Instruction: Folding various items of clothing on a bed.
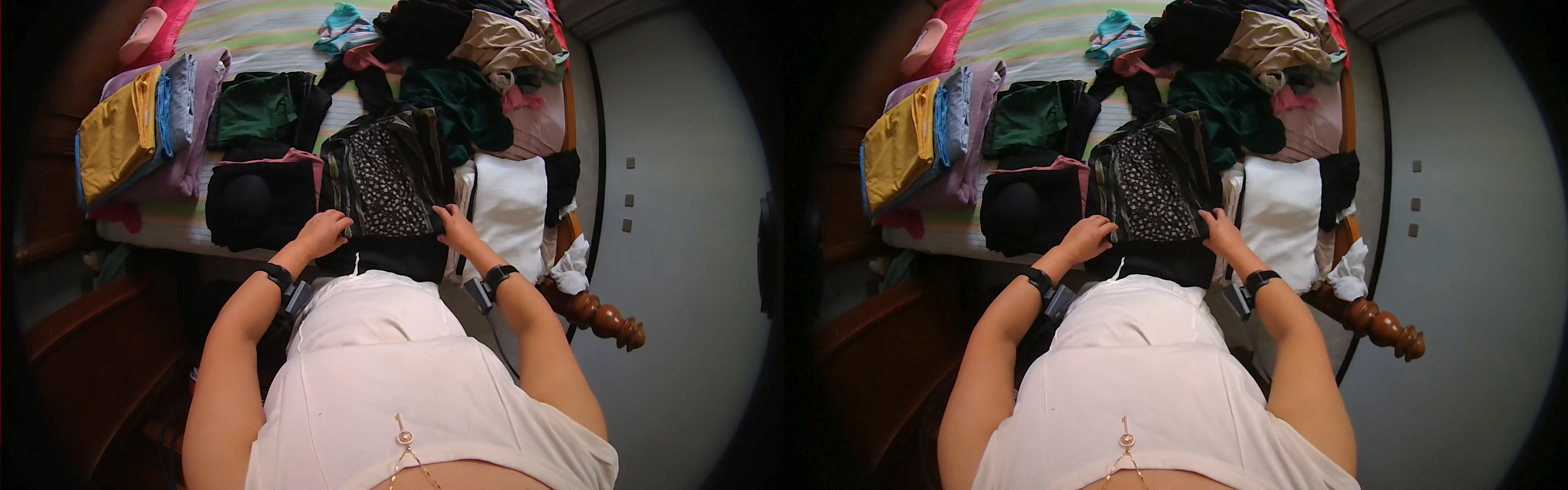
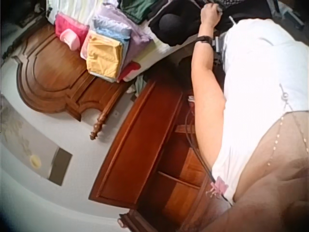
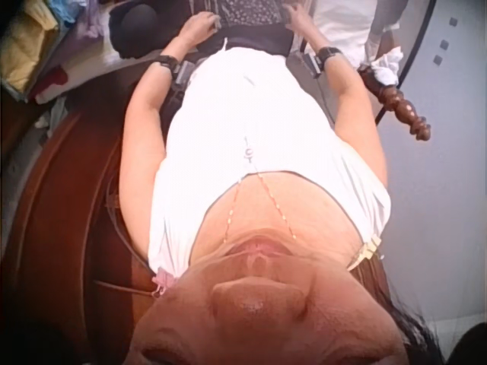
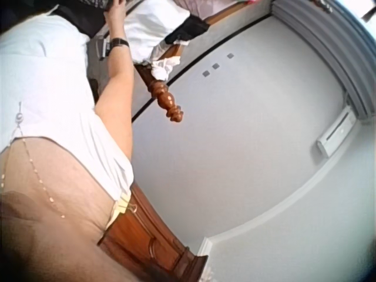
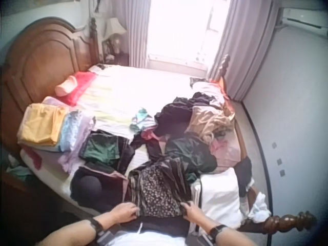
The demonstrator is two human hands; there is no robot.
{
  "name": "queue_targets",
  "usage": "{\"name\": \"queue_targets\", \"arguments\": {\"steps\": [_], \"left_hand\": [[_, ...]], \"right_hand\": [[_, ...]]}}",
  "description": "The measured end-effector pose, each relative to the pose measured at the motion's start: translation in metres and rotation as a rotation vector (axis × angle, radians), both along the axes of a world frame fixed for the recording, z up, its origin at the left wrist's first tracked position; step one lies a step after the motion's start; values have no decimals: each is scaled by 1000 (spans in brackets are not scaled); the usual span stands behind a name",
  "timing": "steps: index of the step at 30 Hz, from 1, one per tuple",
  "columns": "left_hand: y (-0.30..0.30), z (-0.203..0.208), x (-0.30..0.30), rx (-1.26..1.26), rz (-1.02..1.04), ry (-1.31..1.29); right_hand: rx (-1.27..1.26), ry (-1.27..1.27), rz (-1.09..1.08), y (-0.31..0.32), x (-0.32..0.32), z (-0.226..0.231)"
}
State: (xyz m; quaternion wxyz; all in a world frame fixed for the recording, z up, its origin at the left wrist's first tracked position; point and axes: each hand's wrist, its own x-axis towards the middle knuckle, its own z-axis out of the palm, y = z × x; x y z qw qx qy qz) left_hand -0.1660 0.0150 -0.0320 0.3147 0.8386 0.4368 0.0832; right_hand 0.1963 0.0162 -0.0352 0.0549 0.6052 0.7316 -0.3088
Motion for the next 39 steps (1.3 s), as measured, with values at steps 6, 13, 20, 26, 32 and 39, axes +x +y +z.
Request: {"name": "queue_targets", "arguments": {"steps": [6,13,20,26,32,39], "left_hand": [[7,-6,10,123,-252,276],[3,-35,26,285,-281,421],[12,-33,25,206,-100,247],[15,15,18,211,-93,-22],[0,21,13,-239,23,-189],[2,44,28,-525,223,-390]], "right_hand": [[121,-111,-18,-8,-8,-4],[223,-109,36,7,-5,-21],[308,-1,-3,7,4,-16],[268,8,17,0,13,-3],[409,-15,170,-11,1,26],[484,-136,251,-13,-27,5]]}}
